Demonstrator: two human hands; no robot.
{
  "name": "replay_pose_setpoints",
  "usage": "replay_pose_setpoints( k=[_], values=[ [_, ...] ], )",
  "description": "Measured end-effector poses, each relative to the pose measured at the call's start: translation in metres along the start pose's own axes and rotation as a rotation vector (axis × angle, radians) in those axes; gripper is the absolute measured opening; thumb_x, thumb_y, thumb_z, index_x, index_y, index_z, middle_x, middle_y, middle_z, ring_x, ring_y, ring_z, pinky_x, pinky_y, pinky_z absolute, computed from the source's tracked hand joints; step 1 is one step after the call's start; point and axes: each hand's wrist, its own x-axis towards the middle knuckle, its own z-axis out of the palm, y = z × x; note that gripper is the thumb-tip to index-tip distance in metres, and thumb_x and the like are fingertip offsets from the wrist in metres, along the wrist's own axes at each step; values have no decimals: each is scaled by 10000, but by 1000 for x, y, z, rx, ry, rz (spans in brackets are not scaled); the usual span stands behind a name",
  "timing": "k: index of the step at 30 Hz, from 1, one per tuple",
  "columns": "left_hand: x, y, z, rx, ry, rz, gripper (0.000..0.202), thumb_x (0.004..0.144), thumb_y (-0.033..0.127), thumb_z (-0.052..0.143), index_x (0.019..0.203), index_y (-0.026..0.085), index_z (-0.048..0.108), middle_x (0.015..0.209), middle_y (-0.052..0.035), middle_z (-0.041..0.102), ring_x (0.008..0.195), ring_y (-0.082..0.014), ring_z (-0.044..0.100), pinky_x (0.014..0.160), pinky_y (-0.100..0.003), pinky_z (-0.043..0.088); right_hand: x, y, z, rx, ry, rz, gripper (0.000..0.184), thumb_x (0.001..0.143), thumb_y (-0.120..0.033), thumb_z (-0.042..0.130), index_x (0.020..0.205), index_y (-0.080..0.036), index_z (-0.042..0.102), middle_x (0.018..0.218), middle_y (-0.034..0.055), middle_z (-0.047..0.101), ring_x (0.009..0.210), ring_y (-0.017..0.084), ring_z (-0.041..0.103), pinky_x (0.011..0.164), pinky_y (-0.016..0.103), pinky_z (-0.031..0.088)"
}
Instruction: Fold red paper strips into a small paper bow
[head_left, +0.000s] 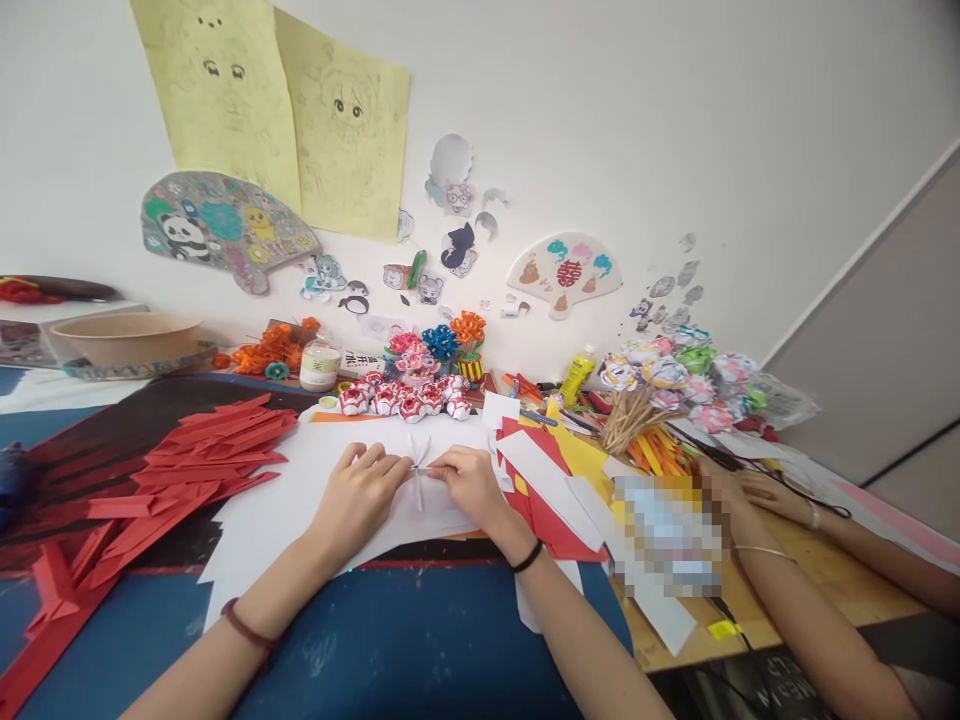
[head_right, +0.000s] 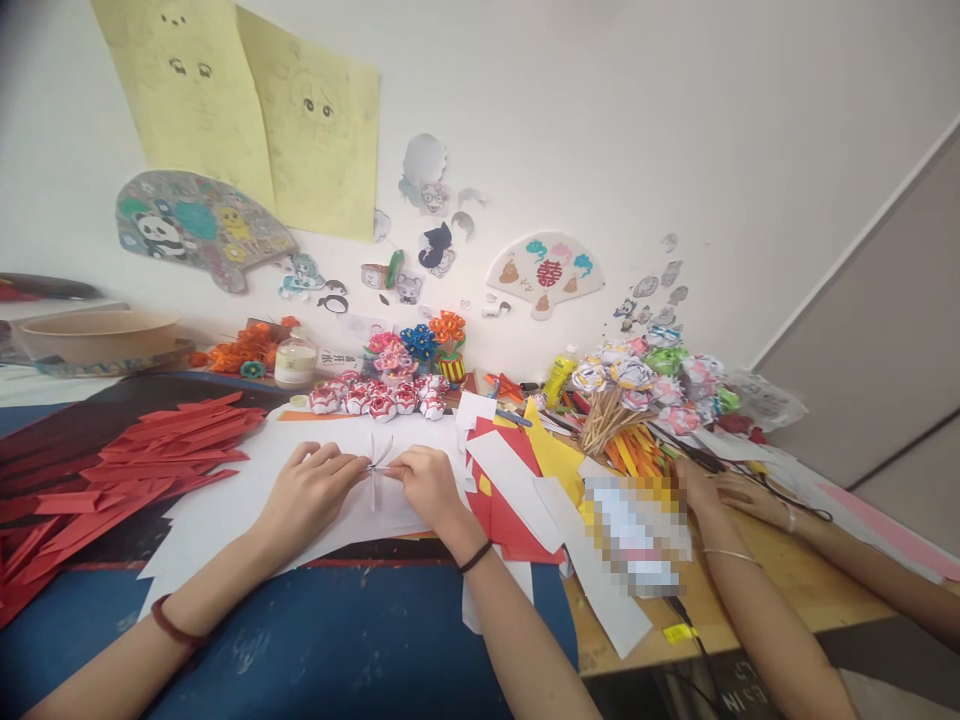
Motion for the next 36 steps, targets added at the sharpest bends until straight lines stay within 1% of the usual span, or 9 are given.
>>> replay_pose_setpoints(
  k=[5, 8, 16, 18, 22, 24, 27, 31, 36],
  values=[
    [1, 2, -1, -12, 8, 15, 212, 880, 84, 468, 963, 201, 625, 829, -56, 685, 819, -237, 529, 765, -384, 335, 0, 1, -1, 29, 17, 25, 154, 788, -94, 667, 689, -196, 726, 686, 12, 697, 621, 142, 624, 611, 236, 456],
    [2, 1, -1, -7, 6, 11, 211, 881, 85, 464, 951, 199, 627, 812, -53, 681, 816, -238, 530, 760, -384, 335, 0, 0, -1, 32, 20, 31, 152, 784, -85, 669, 691, -189, 727, 679, 11, 696, 625, 141, 623, 618, 235, 454],
    [2, 1, -2, 15, -15, -28, 214, 859, 66, 471, 897, 193, 639, 785, -59, 681, 804, -242, 532, 738, -394, 340, 1, -3, 1, 7, -41, 27, 60, 820, -184, 675, 816, -199, 733, 783, 22, 701, 714, 147, 629, 695, 244, 468],
    [2, 2, -2, 22, -13, -32, 215, 875, 80, 455, 896, 191, 638, 790, -64, 683, 807, -243, 532, 736, -395, 341, 1, -3, 1, 3, -51, 21, 84, 832, -187, 660, 872, -203, 732, 833, 32, 711, 753, 156, 637, 724, 255, 475],
    [3, 2, -3, 25, -5, -43, 223, 900, 103, 425, 895, 186, 631, 780, -67, 680, 792, -242, 526, 723, -392, 337, 0, -4, -1, -22, -88, -7, 205, 856, -97, 587, 962, -211, 720, 916, 41, 721, 840, 171, 645, 782, 275, 474],
    [3, 1, -3, 23, 5, -44, 219, 901, 105, 425, 893, 186, 628, 768, -66, 673, 780, -238, 519, 714, -386, 333, -1, -4, -2, -45, -102, -13, 223, 863, -93, 571, 981, -215, 714, 930, 40, 720, 852, 175, 644, 788, 281, 474],
    [2, -2, -2, -3, -8, 0, 200, 910, 132, 437, 876, 185, 626, 733, -61, 647, 760, -226, 512, 710, -375, 336, -1, -6, -3, -78, -133, -60, 186, 877, -150, 575, 997, -216, 702, 948, 41, 716, 881, 181, 634, 803, 285, 468],
    [2, -4, -1, -51, -59, 92, 192, 899, 109, 446, 851, 181, 617, 728, -52, 619, 735, -213, 497, 700, -361, 344, -2, -9, -3, -117, -179, -141, 115, 876, -238, 604, 938, -200, 693, 912, 45, 709, 871, 183, 619, 800, 283, 455],
    [2, -3, -1, -59, -51, 122, 188, 912, 117, 440, 848, 175, 607, 745, -50, 615, 731, -211, 481, 678, -353, 337, -4, -9, -3, -149, -153, -152, 133, 898, -206, 552, 906, -179, 681, 839, 52, 692, 818, 182, 603, 745, 279, 453]
  ],
)
